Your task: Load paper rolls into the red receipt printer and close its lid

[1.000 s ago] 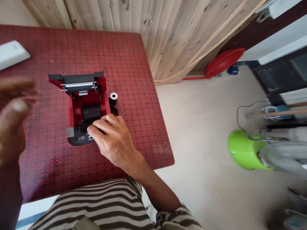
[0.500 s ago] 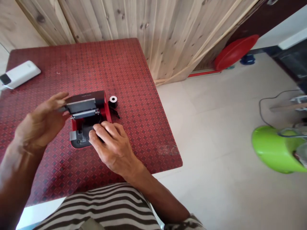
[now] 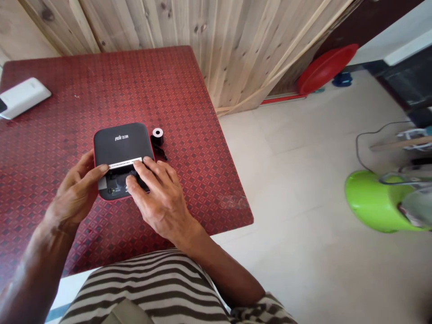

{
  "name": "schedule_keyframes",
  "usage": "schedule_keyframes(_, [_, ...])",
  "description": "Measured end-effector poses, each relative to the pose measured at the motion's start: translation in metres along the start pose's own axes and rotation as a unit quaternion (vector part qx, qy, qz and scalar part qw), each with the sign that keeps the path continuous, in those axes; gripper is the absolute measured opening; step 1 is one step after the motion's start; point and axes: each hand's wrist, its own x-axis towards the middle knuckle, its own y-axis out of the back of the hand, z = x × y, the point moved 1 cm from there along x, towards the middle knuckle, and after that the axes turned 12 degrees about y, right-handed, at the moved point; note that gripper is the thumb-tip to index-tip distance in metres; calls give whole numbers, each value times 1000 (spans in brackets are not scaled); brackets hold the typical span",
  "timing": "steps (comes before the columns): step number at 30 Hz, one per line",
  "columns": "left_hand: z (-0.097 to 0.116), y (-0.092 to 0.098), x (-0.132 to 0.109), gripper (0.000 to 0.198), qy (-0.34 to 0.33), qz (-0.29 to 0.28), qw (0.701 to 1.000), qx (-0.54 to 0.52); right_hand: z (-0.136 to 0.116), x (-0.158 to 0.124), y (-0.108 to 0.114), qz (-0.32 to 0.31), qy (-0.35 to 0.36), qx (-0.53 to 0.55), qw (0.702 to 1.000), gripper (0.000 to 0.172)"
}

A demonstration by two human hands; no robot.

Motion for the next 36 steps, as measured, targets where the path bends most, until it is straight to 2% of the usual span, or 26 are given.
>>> schedule_keyframes(10, [-7,-1,2,55,-29,18,999,-5,-1,-1,0,-4,-5,18,1000,24])
schedule_keyframes(14, [-13,3,-6,49,0,2,999,-46,-2,-8,7,68,-10,62,996,34])
schedule_keyframes(16, [-18,5,-14,47,2,-11,998,-66,-2,-16,10,112,-39,65,991,36])
schedule_keyframes(18, [-22,6,-21,48,-6,1,998,-61,-2,-23,12,127,-87,58,986,35])
schedule_keyframes(22, [-27,3,-29,47,-23,40,998,-34,1,-32,11,123,-148,49,980,31])
schedule_keyframes(30, [-23,-8,-29,41,-26,80,996,-43,2,-39,0,119,-178,87,973,38])
schedule_keyframes(36, [-20,-23,-28,37,-33,120,989,-83,1,-44,-4,112,-190,87,972,36])
